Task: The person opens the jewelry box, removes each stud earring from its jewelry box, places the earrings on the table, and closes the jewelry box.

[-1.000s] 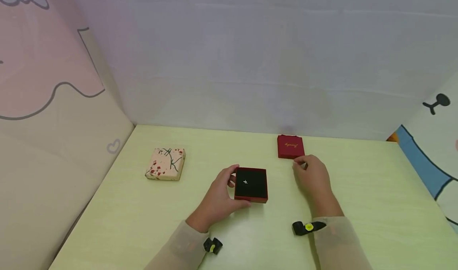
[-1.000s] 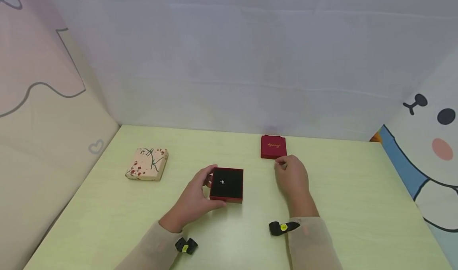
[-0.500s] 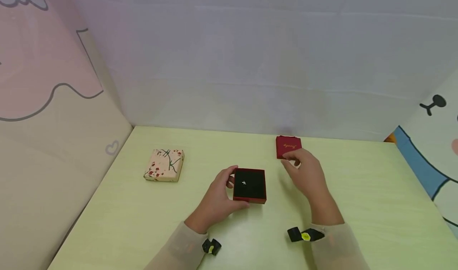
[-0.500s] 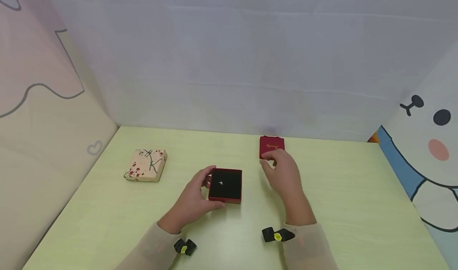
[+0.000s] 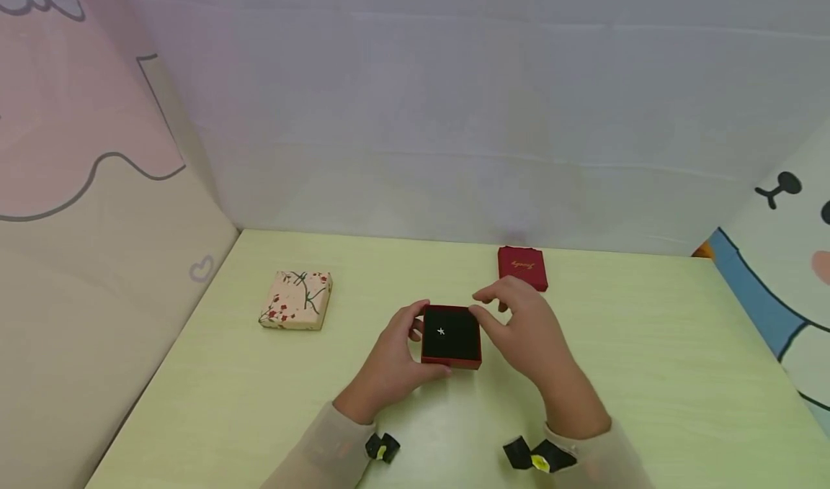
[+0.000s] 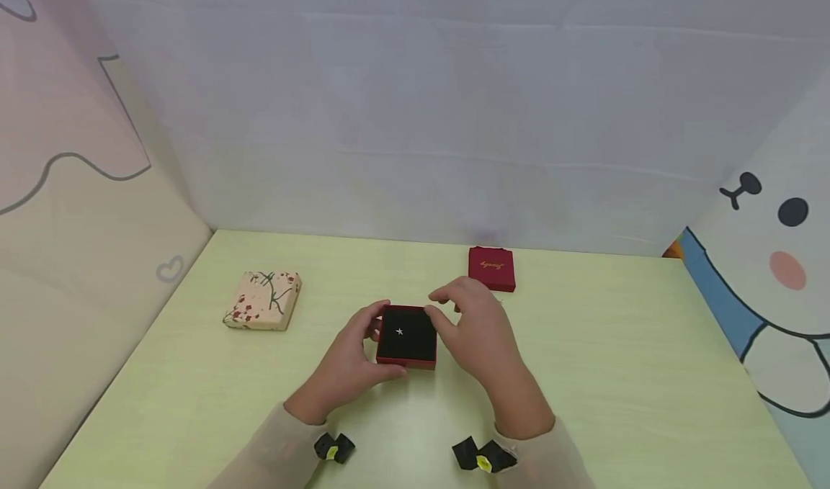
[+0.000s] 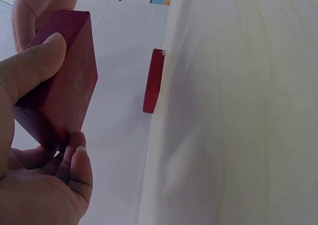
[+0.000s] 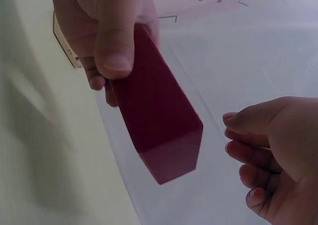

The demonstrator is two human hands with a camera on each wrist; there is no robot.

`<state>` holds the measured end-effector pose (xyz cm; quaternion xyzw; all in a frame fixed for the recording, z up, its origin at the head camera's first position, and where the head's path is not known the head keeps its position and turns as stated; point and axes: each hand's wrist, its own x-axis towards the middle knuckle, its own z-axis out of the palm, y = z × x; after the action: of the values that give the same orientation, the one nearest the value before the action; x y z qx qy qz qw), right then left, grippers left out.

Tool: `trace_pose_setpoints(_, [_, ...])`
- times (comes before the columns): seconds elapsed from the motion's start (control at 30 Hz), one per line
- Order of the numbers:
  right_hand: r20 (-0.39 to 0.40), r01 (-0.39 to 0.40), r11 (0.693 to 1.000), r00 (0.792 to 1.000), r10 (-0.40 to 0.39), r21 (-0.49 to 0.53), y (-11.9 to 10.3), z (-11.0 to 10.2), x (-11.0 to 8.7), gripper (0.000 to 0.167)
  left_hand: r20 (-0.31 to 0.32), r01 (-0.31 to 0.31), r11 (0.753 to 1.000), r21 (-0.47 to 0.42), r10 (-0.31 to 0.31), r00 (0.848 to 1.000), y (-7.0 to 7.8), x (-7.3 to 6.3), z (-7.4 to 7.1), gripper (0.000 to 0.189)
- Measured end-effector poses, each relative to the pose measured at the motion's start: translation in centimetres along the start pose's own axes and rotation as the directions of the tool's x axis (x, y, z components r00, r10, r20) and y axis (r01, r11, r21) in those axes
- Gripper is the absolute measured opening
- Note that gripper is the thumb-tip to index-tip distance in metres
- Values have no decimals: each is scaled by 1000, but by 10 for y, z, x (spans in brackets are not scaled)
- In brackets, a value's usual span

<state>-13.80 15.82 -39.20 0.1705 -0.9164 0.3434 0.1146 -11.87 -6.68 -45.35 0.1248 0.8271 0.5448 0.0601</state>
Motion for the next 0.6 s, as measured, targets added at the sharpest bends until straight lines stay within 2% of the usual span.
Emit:
trace_pose_setpoints(0.17, [41,53,999,998,-54,10,-12,12,-4,13,7,-8,1000,29,7,1000,-1,-1,0,99])
trace_pose_setpoints(0.33, [93,59,998,994,-59,10,-17,22,-5,13,6,-20,999,36,20,1000,0,-1,0,99])
trace_pose_setpoints(0.6, [153,63,997,987,-54,-55,-20,27,-4,14,13,-32,999,19,31,999,0,-1,0,99])
